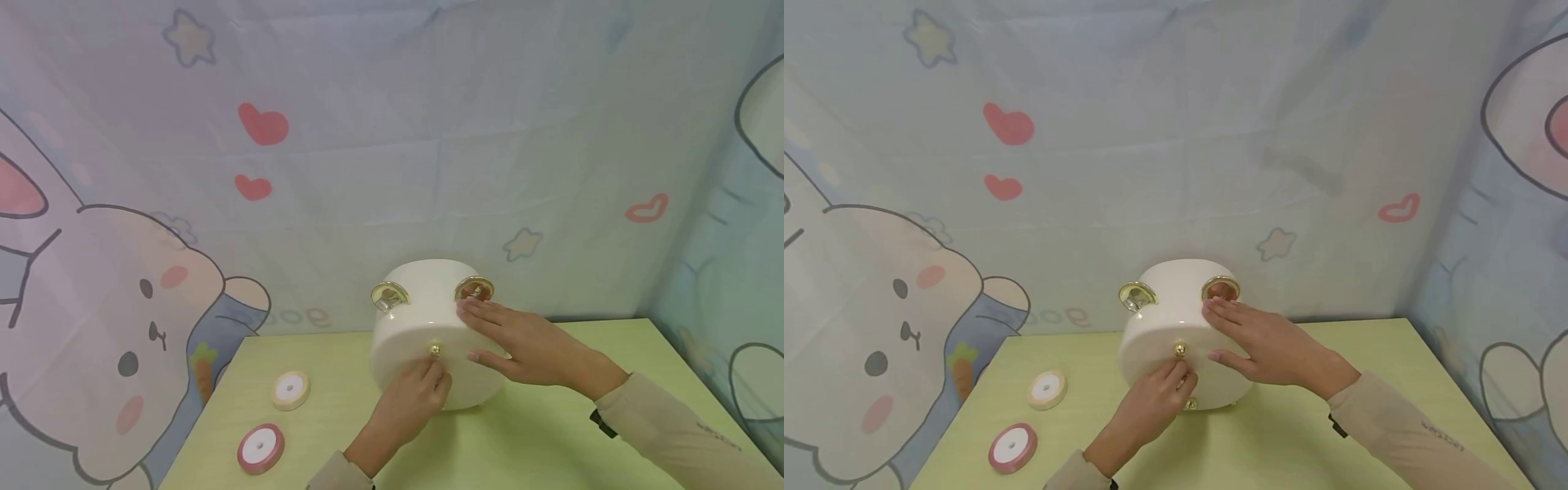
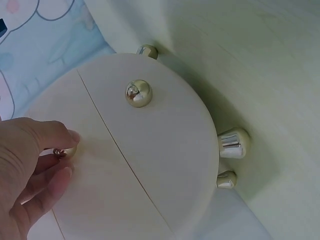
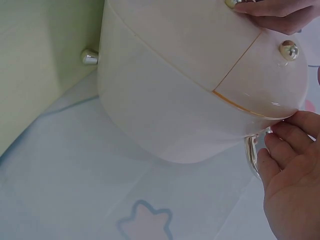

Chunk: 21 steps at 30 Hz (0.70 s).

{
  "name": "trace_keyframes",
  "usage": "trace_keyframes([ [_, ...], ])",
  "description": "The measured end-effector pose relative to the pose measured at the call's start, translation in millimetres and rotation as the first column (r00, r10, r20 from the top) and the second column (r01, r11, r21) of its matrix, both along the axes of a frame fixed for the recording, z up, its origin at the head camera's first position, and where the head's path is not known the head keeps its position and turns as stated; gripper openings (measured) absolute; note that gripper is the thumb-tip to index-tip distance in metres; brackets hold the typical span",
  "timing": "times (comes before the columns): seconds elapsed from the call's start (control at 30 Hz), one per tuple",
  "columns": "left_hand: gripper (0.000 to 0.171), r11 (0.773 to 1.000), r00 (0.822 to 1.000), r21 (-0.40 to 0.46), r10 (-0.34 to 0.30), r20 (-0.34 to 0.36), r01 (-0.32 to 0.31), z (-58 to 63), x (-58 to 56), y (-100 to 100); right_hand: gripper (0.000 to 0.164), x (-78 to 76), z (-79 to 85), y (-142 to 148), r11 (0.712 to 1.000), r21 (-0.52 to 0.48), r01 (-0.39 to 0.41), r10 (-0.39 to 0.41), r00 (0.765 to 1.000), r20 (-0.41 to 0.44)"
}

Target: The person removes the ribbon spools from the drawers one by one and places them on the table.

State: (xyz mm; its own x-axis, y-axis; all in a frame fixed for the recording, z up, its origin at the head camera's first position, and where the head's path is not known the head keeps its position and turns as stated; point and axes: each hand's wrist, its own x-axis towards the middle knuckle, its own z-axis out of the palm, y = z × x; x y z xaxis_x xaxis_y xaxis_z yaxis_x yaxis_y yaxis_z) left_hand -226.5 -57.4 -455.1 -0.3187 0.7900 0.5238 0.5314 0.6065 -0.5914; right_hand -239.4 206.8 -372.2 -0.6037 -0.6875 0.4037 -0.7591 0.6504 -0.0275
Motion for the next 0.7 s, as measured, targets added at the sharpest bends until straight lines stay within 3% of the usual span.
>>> trace_keyframes([
  [0.3, 0.021, 0.999, 0.999, 0.044, -0.022, 0.045, 0.020, 0.0, 3.7, -1.2, 0.070, -0.2, 0.5, 0.2, 1.000, 0.010, 0.006, -0.006, 1.000, 0.004],
  [0.5, 0.024, 0.998, 0.998, -0.004, -0.057, -0.022, 0.057, -7.1, 9.5, -5.0, 0.070, 0.7, 1.1, 0.8, 1.000, 0.008, 0.001, -0.001, 1.000, -0.004],
  [0.7, 0.017, 0.994, 0.998, -0.088, -0.068, -0.004, 0.067, -19.8, 13.2, -6.0, 0.070, 0.4, 0.8, 0.4, 1.000, 0.007, -0.005, 0.005, 1.000, -0.009],
])
